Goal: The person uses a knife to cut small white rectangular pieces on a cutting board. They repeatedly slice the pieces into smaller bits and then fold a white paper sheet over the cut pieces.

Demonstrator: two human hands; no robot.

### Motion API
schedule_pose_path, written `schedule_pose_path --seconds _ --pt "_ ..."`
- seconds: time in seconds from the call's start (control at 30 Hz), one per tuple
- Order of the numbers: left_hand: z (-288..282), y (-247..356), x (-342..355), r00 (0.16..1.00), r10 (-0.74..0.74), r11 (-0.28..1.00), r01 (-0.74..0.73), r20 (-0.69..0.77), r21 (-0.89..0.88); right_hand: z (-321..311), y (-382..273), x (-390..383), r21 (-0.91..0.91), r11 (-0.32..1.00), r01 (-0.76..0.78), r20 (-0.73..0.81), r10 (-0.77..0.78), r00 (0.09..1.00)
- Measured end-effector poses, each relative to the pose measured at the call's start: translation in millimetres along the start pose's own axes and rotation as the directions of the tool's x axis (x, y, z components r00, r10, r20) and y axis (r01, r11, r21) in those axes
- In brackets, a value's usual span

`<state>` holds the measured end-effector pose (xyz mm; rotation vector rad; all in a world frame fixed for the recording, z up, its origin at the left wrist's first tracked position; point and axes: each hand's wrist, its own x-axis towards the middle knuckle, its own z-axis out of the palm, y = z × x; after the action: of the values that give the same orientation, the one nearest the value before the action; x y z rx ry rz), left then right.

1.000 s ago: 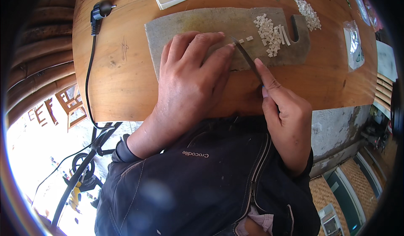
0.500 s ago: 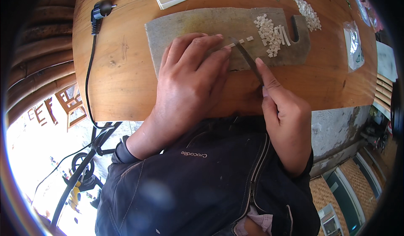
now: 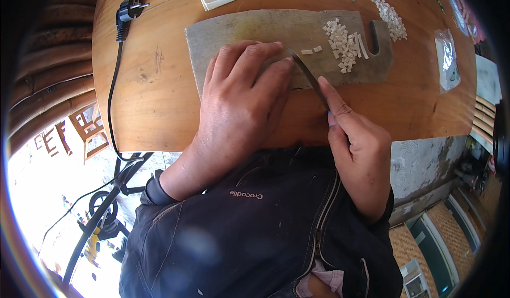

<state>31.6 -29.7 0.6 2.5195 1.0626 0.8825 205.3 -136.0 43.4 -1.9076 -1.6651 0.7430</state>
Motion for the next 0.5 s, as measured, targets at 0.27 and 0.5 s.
schedule_pose_path --seconds 0.27,0.5 --pt "0 0 1 1.000 0.002 1.000 -0.002 -0.008 -0.015 2 -2 0 -0.044 0.999 0.029 -0.012 -0.029 1.000" --pt "-3 -5 -2 1.000 -0.005 0.998 0.005 0.009 -0.061 -10 -6 -2 0.074 0.986 -0.151 0.051 0.147 0.988"
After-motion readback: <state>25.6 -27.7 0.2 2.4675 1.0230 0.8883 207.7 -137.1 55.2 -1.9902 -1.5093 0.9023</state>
